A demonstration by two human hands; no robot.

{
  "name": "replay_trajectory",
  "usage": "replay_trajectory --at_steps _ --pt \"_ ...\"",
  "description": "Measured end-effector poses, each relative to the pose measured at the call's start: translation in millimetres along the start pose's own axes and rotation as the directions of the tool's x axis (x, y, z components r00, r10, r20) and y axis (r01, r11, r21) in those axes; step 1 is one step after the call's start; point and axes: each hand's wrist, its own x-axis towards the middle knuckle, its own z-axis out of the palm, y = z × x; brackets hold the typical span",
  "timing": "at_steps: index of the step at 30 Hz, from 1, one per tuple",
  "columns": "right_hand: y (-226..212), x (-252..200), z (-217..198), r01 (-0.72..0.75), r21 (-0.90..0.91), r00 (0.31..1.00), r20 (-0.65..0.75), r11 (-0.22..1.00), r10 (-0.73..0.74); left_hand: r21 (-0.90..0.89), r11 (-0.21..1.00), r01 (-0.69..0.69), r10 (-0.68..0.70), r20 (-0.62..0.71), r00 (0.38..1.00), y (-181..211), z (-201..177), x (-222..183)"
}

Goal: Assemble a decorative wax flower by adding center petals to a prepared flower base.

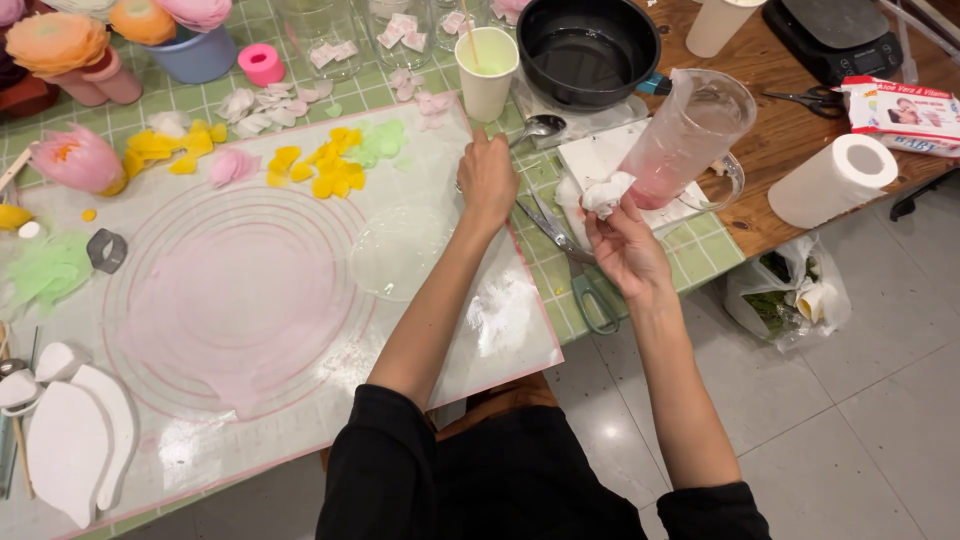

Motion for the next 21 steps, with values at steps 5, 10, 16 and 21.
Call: replay_trajectory --at_steps 5,10,16,21 --pt "5 8 -15 0.057 -0.059 0.997 -0.048 0.997 -0.06 -0.035 0.994 -0.104 0.103 -0.023 0.994 18 -31 -15" --pt "12 15 -13 0.058 -0.113 0.996 -0.054 0.992 -0.064 -0.384 0.846 -0.37 0.363 -0.094 0.927 59 -99 -38" --pt "18 1 41 0.049 -0.178 0.999 0.002 0.983 -0.05 -0.211 0.713 -0.669 0.672 -0.066 0.738 46 -108 -48" --pt "7 -18 69 0.005 -0.345 0.994 0.107 0.938 0.034 -0.219 0.788 -0.576 0.603 0.081 0.794 39 -125 -46"
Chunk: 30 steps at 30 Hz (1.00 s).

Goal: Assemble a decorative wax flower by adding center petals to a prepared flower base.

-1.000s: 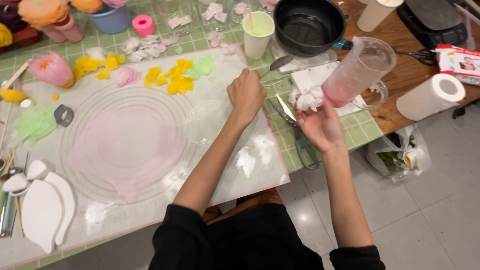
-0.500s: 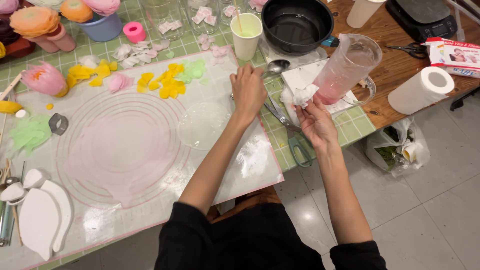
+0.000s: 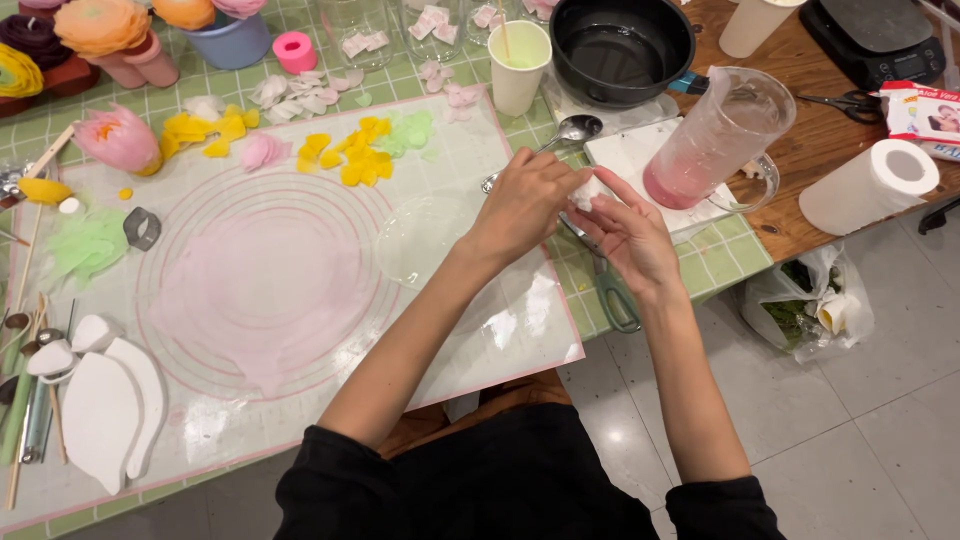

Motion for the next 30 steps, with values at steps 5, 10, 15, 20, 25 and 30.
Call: replay_trajectory --at_steps 5,10,15,20,25,30 --pt "-8 -5 9 -0.013 0.067 0.99 0.142 0.998 0.003 -0.088 0.99 0.107 -0.106 0.017 0.994 0 -20 2" --pt "-10 -2 17 -0.097 0.199 0.978 0.202 0.975 0.056 -0.138 0.948 0.286 -0.286 0.021 0.958 -20 -20 3" --pt "-22 -3 23 -0.071 0.266 0.995 0.092 0.961 0.049 -0.364 0.813 0.455 -0.512 -0.071 0.856 -29 -19 2" --pt "-11 2 11 -0.075 0.337 0.991 0.134 0.939 0.031 -0.375 0.862 0.34 -0.41 -0.125 0.903 -10 -6 2" --pt "-20 -5 16 -0.07 0.369 0.986 0.165 0.927 0.009 -0.276 0.884 0.377 -0.421 -0.122 0.899 -20 13 2" --pt "-25 -6 26 0.26 -0.243 0.965 0.103 0.935 -0.242 -0.435 0.782 0.447 -0.476 0.047 0.878 -23 3 8"
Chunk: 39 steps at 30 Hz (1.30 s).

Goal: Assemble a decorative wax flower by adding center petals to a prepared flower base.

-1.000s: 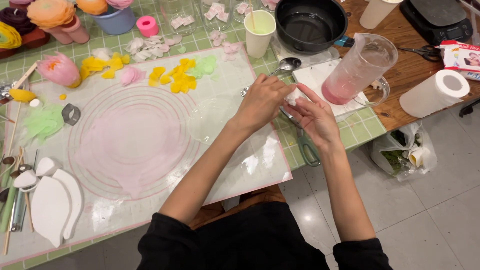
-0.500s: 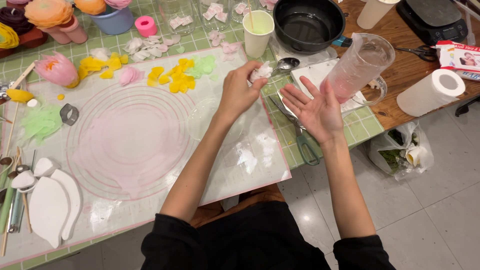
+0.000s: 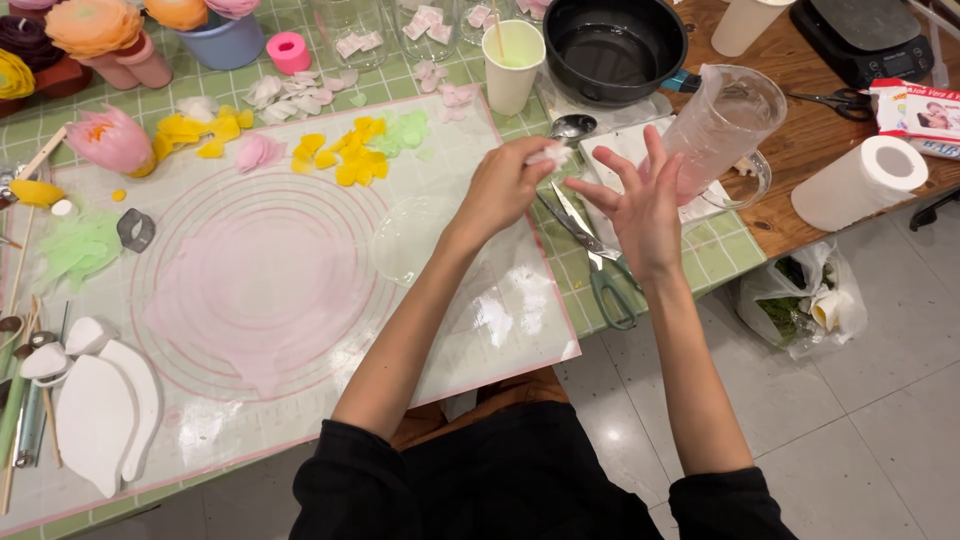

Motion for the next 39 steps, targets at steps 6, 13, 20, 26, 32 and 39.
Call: replay_trajectory --at_steps 6,13,20,26,32,39 --pt "8 10 -5 0.122 -0.236 0.992 0.063 0.964 -0.11 0.183 0.978 -0.095 0.059 0.19 0.98 12 5 4" --pt "13 9 -2 0.161 -0.199 0.986 0.077 0.967 -0.148 0.452 0.87 -0.195 0.144 0.145 0.979 -4 14 12" --pt "14 2 -11 0.063 0.107 0.998 -0.022 0.992 -0.06 0.195 0.979 0.056 -0.018 -0.195 0.981 -4 -3 7" --pt "4 -4 3 0.108 0.027 0.994 -0.001 0.994 -0.108 0.037 0.998 -0.049 0.055 -0.197 0.979 -3 2 1" --pt "1 -13 5 0.258 -0.114 0.966 0.048 0.959 -0.254 -0.011 1.0 -0.018 0.017 -0.027 0.999 24 -1 -13" --pt "-13 -36 26 0.297 -0.132 0.954 0.094 0.946 -0.286 0.123 0.987 -0.099 0.119 -0.165 0.979 52 6 -44"
